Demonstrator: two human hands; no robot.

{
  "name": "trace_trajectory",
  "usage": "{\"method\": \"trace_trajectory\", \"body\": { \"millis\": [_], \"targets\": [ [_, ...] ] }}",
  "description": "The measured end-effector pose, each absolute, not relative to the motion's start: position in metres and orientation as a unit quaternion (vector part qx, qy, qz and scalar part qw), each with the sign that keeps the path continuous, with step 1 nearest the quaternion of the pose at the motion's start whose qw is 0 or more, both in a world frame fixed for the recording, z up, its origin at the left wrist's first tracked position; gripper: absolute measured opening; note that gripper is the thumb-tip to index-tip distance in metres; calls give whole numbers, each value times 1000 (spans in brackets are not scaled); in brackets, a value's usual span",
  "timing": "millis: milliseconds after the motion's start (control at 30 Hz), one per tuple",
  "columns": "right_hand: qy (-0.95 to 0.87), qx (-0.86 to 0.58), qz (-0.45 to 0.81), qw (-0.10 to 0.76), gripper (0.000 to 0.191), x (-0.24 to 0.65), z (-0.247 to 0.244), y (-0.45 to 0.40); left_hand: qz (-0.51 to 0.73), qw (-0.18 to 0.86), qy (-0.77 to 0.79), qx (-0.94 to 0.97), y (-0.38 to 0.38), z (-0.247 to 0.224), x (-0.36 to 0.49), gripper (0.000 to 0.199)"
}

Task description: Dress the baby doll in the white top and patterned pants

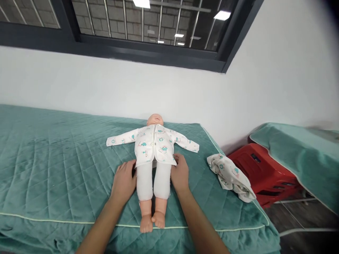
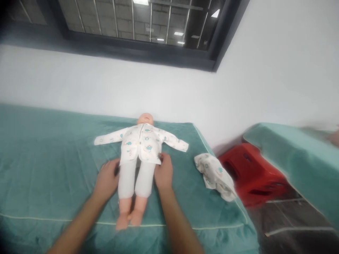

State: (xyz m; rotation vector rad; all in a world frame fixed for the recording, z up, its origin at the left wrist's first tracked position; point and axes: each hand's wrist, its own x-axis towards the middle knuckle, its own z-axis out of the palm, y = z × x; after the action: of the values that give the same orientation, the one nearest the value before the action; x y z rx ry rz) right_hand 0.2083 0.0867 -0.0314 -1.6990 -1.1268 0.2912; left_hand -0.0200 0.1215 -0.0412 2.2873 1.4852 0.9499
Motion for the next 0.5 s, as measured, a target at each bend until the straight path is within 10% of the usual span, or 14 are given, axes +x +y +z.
{"method": "trace_trajectory", "body": {
  "millis": [500],
  "targets": [
    [-497,-693,12,522,30,211,-26,60,390,147,556,719,111,-37,-28,13]
  ]
}}
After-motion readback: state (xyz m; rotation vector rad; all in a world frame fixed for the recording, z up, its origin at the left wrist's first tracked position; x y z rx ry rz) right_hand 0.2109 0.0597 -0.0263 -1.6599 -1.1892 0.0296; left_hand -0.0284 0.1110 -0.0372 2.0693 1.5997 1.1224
